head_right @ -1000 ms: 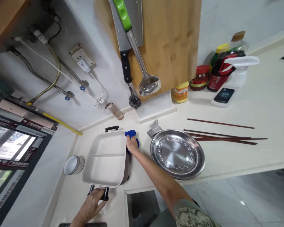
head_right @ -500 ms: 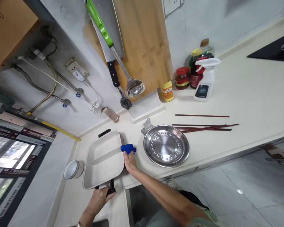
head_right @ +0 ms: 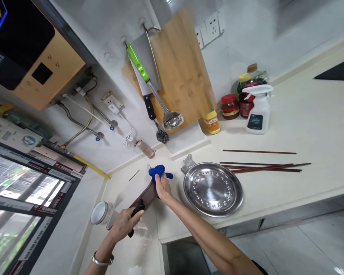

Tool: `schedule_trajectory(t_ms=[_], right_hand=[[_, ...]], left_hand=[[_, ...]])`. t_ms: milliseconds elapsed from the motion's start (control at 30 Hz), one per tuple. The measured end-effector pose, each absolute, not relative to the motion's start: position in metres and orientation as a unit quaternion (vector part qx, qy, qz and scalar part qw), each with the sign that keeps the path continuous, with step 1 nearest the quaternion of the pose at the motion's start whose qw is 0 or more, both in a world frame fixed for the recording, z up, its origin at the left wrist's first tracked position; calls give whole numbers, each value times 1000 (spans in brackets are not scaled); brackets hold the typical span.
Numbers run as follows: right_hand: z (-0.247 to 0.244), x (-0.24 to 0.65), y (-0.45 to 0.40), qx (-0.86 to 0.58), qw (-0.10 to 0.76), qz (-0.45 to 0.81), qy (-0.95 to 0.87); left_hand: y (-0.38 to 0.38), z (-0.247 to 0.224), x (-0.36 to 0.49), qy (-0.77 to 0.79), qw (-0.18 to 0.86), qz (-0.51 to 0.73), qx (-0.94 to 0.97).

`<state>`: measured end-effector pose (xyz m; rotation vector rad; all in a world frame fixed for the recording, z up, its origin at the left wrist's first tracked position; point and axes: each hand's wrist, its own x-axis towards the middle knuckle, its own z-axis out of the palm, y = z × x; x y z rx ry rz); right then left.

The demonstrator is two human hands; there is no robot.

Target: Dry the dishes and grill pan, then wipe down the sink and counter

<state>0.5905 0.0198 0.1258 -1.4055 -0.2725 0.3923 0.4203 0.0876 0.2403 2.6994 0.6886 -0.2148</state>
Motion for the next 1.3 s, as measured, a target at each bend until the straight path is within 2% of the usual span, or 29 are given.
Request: schedule_trajectory(t_ms=[267,367,500,600,833,1067,1233,1300], right_hand=[[148,585,20,-649,717,-31,-251],[156,575,29,-649,698,-64,-295],[165,558,43,-601,716,-39,-353],[173,545,46,-590,715,-18,-374],[169,501,18,-654,610,-33,-446],[141,437,-17,-607,533,-134,-574],[135,441,-20,-571,447,-245,-643],[130,449,-17,-563,451,-238,-651]], left_hand=[[71,262,455,346,542,-51,764],[73,284,473,376,618,-14,691],[85,307,490,395,694,62,598],[98,313,491,388,736,114,543],[107,311,481,359,777,130,500],[112,310,476,344,803,117,473],[111,311,466,329,820,125,451],[109,311,458,316,827,130,447]])
